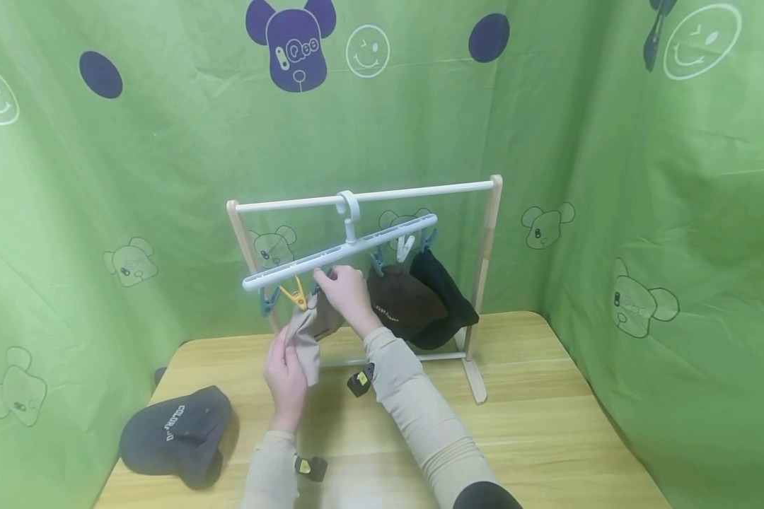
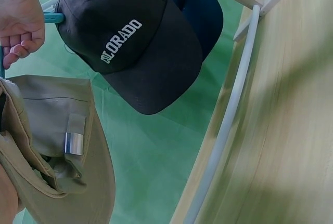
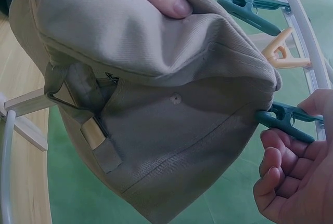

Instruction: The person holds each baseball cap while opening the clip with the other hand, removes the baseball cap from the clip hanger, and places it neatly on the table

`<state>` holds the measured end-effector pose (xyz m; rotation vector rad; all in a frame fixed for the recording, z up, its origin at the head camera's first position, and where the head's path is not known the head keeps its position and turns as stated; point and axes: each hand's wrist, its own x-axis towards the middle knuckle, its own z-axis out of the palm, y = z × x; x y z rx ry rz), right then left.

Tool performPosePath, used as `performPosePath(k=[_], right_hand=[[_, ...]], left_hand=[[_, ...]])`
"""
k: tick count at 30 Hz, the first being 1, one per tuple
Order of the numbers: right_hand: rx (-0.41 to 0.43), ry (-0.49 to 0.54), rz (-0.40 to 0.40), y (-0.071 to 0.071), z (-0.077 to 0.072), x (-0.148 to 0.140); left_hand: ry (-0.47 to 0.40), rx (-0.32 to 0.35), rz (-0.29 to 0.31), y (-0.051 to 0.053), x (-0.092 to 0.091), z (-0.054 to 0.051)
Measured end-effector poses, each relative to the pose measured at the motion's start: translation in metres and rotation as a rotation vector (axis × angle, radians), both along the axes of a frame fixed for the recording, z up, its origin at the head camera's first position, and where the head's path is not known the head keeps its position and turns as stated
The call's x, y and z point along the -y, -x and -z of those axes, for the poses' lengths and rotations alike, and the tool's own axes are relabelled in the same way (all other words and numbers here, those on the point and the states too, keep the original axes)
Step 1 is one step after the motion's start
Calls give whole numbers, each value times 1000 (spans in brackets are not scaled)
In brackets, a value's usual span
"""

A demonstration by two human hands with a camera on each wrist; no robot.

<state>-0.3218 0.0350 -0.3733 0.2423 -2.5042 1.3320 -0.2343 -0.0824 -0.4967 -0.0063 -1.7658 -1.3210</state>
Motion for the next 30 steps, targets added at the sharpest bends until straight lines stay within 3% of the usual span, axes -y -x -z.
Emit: performPosePath(k=[10,23,30], right_hand=[[-4,3,2,0,0,0],[7,16,-3,0,3,-1],[0,13,6,0,2,0]], left_hand=[[29,10,9,-2,3,-1],[-62,0,-39,-2,2,2],[-44,4,-50,-4,2,-1]])
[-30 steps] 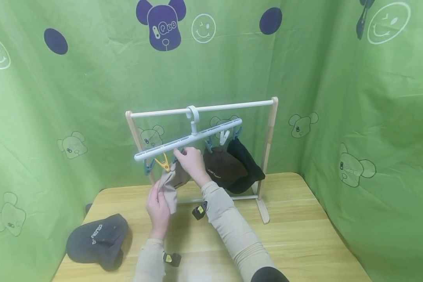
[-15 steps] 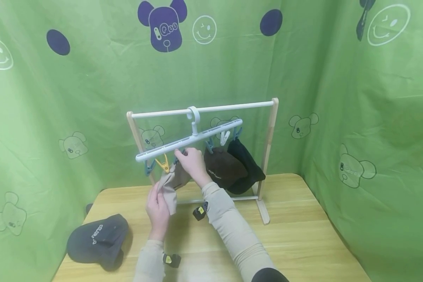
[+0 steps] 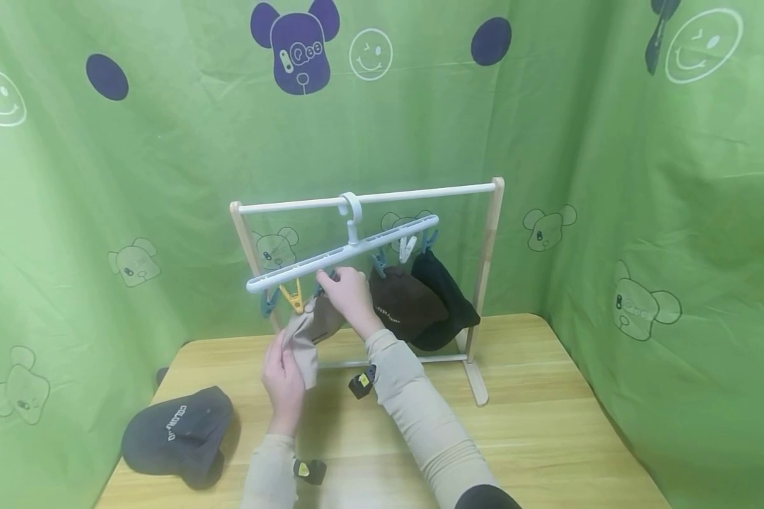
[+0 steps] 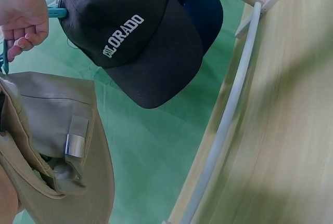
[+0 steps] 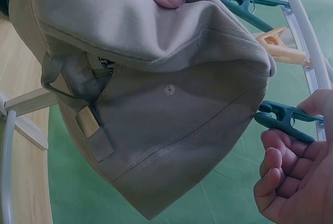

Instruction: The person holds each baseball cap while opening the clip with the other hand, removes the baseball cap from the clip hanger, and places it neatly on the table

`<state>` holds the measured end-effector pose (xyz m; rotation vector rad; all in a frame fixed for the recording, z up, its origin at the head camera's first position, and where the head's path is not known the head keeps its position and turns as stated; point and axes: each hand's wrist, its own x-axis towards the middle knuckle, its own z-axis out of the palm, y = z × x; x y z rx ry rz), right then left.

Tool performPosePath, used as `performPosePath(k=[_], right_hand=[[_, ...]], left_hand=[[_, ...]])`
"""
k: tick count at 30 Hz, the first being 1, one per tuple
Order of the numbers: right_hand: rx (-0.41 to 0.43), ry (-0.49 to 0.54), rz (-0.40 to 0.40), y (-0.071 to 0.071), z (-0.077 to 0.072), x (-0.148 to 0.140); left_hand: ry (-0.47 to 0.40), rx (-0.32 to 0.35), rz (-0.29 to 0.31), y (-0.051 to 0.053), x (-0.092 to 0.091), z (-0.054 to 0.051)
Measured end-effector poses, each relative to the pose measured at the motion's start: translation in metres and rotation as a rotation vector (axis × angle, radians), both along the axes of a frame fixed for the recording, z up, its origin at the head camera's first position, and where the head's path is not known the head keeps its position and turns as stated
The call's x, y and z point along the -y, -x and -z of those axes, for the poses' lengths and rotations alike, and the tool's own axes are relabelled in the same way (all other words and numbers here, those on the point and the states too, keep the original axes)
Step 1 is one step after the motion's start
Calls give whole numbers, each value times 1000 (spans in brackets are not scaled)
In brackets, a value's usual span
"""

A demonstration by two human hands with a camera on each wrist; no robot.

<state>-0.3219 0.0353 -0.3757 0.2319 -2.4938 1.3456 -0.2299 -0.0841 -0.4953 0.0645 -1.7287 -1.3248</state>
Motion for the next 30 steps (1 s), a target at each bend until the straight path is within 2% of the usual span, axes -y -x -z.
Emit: performPosePath(k=[7,16,23,30], right_hand=[[10,1,4,0,2,0],[14,9,0,0,3,0],[19,25,0,1,2,0],[35,39,-3,1,1,0]], left_hand=[[17,17,37,-4,4,0],[38,36,27,-8,5,1],[43,2,11,-7,6,2],[37,17,5,-9,10,3]])
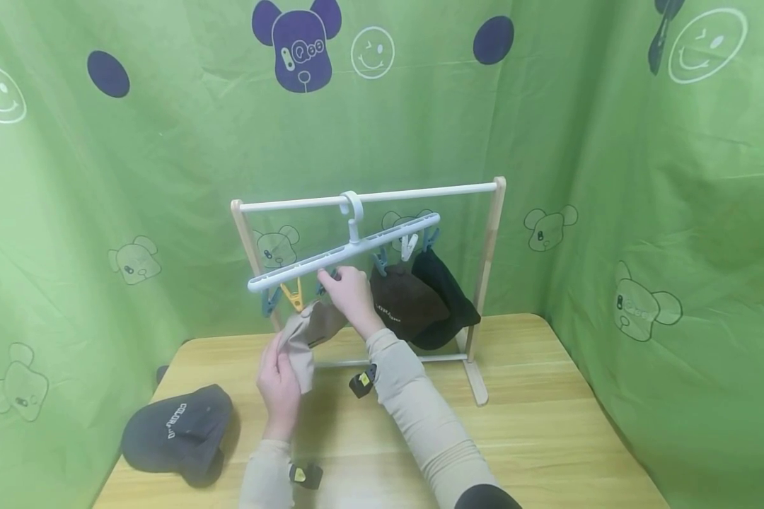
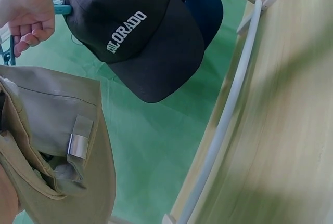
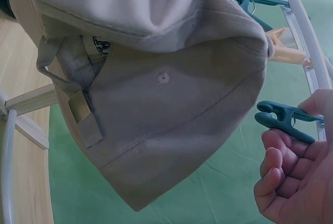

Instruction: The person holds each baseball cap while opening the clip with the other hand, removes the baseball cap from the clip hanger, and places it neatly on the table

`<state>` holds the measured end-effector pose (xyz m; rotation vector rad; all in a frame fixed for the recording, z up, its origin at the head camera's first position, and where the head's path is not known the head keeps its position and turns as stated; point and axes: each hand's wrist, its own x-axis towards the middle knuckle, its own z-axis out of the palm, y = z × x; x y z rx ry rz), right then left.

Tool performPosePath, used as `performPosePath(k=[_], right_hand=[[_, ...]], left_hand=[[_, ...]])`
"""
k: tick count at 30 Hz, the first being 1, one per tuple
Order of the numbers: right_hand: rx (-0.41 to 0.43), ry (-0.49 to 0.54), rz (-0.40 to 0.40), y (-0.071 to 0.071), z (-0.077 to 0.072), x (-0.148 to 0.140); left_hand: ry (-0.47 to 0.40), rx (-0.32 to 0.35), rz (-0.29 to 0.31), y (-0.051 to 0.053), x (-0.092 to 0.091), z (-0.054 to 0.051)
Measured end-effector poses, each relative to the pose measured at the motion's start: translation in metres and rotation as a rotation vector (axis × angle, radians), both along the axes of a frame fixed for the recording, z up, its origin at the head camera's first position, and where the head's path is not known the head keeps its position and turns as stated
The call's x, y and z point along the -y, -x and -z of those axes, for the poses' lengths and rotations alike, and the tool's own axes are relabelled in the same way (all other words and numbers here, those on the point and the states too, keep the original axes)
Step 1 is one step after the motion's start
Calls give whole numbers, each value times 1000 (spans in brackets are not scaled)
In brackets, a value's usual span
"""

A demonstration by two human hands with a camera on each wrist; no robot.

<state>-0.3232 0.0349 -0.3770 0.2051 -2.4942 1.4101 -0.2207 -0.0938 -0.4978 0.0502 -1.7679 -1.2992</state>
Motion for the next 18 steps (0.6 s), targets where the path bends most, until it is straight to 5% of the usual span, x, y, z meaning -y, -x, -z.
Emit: performPosePath(k=[18], right_hand=[[15,0,-12,-2,-2,-2]], left_hand=[[-19,9,-18,-11,8,1]])
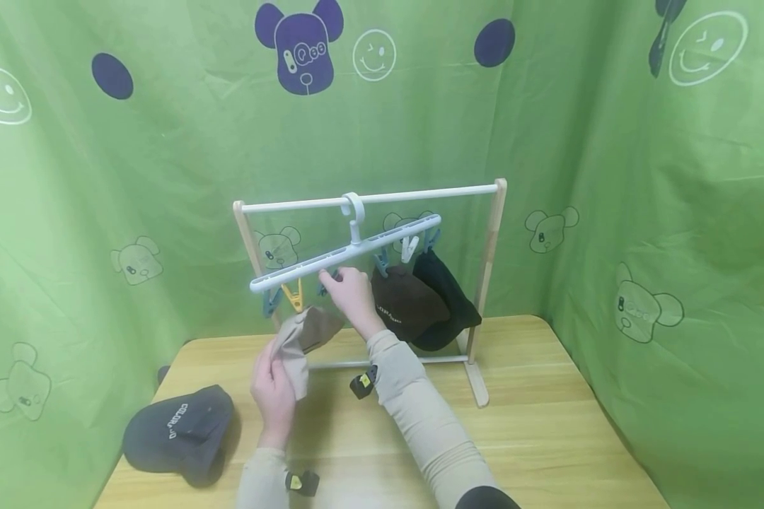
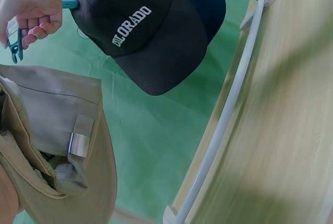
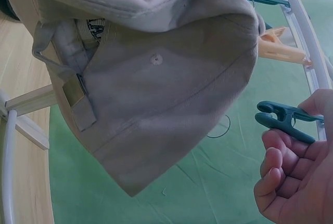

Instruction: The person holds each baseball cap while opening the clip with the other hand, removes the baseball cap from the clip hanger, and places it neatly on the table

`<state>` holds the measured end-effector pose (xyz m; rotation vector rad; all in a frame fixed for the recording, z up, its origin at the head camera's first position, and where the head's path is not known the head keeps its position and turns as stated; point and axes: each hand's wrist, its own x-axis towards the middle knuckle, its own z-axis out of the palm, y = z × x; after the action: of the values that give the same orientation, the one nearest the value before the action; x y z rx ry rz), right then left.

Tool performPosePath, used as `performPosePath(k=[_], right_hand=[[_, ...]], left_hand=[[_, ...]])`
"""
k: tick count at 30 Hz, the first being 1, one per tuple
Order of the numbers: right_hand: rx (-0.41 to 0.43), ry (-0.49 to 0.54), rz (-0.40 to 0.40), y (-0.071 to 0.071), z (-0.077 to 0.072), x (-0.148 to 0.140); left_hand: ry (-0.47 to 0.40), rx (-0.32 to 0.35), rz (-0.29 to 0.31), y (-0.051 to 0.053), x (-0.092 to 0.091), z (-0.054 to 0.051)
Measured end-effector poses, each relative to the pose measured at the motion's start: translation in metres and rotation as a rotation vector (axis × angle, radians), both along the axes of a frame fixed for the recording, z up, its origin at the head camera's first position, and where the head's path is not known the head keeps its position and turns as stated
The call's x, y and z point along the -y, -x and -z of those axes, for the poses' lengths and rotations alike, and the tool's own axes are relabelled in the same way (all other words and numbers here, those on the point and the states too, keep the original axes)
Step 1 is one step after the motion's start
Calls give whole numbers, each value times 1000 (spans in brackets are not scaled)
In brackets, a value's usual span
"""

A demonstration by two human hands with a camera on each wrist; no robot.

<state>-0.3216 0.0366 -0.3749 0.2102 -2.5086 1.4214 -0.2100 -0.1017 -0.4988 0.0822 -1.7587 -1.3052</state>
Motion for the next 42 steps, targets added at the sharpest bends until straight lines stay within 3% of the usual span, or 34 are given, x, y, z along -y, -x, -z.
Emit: performPosePath(k=[20,27,31,36,42], right_hand=[[-2,3,10,1,5,1],[-15,-4,14,3,5,0],[-14,3,8,3,5,0],[-5,5,4,3,4,1],[-12,5,5,3,3,1]], left_hand=[[-23,-27,-28,-6,9,4],[-30,-17,-57,-7,14,7],[-65,-14,-87,-9,14,2],[-95,8,-81,-10,19,3],[-71,24,-76,-14,24,2]])
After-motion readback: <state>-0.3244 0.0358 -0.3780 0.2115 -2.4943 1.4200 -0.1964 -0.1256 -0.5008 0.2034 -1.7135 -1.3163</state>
